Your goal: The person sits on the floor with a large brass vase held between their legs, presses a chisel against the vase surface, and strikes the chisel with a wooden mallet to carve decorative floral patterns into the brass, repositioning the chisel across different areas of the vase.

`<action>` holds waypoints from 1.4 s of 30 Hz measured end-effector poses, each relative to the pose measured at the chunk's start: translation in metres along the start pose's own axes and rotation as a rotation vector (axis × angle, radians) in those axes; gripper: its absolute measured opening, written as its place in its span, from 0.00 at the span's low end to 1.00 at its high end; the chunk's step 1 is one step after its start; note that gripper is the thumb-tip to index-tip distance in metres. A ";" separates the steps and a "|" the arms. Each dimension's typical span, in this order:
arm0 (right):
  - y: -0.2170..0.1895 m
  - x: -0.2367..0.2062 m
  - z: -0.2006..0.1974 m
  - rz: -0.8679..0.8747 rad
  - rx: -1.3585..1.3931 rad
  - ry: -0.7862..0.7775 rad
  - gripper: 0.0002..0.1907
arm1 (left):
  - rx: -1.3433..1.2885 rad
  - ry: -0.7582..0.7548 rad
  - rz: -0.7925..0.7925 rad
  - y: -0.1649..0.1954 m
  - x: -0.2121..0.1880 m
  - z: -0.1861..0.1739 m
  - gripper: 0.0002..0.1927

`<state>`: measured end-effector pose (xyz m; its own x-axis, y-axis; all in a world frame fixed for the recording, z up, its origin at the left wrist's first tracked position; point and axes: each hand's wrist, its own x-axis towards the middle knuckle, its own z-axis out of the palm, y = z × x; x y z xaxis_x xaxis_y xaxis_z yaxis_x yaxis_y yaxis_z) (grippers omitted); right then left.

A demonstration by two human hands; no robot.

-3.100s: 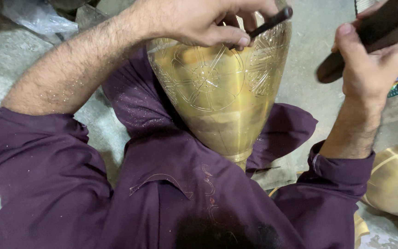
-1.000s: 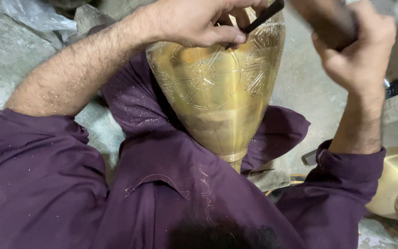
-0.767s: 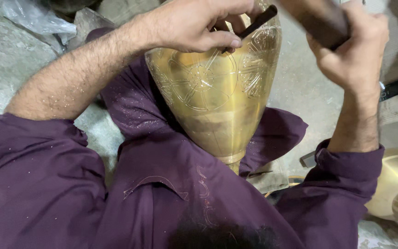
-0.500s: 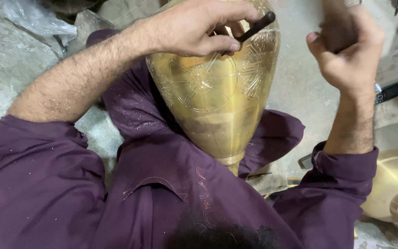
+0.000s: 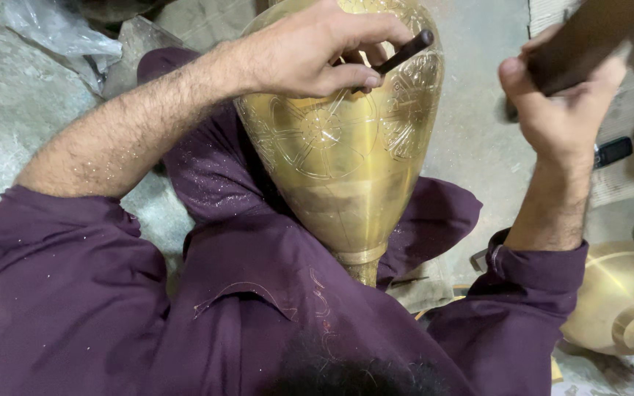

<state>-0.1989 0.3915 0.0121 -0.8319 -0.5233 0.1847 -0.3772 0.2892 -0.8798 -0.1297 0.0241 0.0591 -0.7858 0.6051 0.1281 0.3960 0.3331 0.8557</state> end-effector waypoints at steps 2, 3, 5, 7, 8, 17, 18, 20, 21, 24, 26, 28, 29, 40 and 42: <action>0.003 -0.004 0.003 0.087 0.210 0.011 0.10 | -0.014 0.004 0.026 0.000 -0.001 0.000 0.23; 0.006 -0.004 0.004 0.040 0.151 0.000 0.09 | -0.007 0.003 0.021 -0.001 -0.001 0.000 0.23; 0.010 -0.005 0.001 -0.045 0.028 -0.023 0.08 | -0.002 -0.003 0.013 -0.001 -0.001 0.001 0.23; 0.012 -0.006 -0.002 -0.119 -0.123 -0.055 0.08 | -0.007 0.016 0.035 -0.002 -0.001 0.002 0.23; 0.013 -0.005 -0.003 -0.150 -0.211 -0.072 0.09 | -0.009 0.028 0.042 -0.002 -0.002 0.002 0.23; -0.010 -0.002 0.003 -0.065 -0.317 -0.002 0.12 | 0.000 0.044 0.052 0.001 -0.004 0.004 0.25; -0.014 0.000 0.002 -0.134 -0.414 -0.004 0.13 | 0.009 0.043 0.040 0.001 -0.005 0.004 0.24; -0.023 0.000 0.006 -0.060 -0.281 0.034 0.13 | 0.023 0.038 0.027 0.001 -0.006 0.004 0.23; -0.027 -0.002 0.013 0.078 -0.044 0.067 0.12 | 0.012 0.037 0.030 0.001 -0.006 0.005 0.23; -0.036 0.004 0.020 -0.167 -0.440 0.057 0.14 | 0.014 0.036 0.027 0.001 -0.008 0.004 0.23; -0.040 0.005 0.023 -0.191 -0.387 0.102 0.14 | 0.035 0.027 0.013 0.001 -0.009 0.005 0.24; -0.041 0.004 0.026 0.129 0.360 0.212 0.13 | -0.005 0.029 -0.024 0.001 -0.010 0.004 0.24; -0.040 0.003 0.026 -0.029 -0.015 0.155 0.13 | -0.026 0.029 -0.043 0.001 -0.010 0.004 0.24; -0.008 -0.013 0.020 -0.020 -0.130 0.069 0.08 | 0.026 0.046 0.018 0.004 -0.013 0.006 0.25; -0.016 -0.012 0.021 0.042 -0.029 0.076 0.09 | 0.023 0.045 0.007 0.005 -0.014 0.006 0.25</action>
<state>-0.1739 0.3764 0.0148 -0.8755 -0.4479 0.1813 -0.3517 0.3333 -0.8748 -0.1140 0.0217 0.0589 -0.8035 0.5743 0.1569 0.4120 0.3461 0.8429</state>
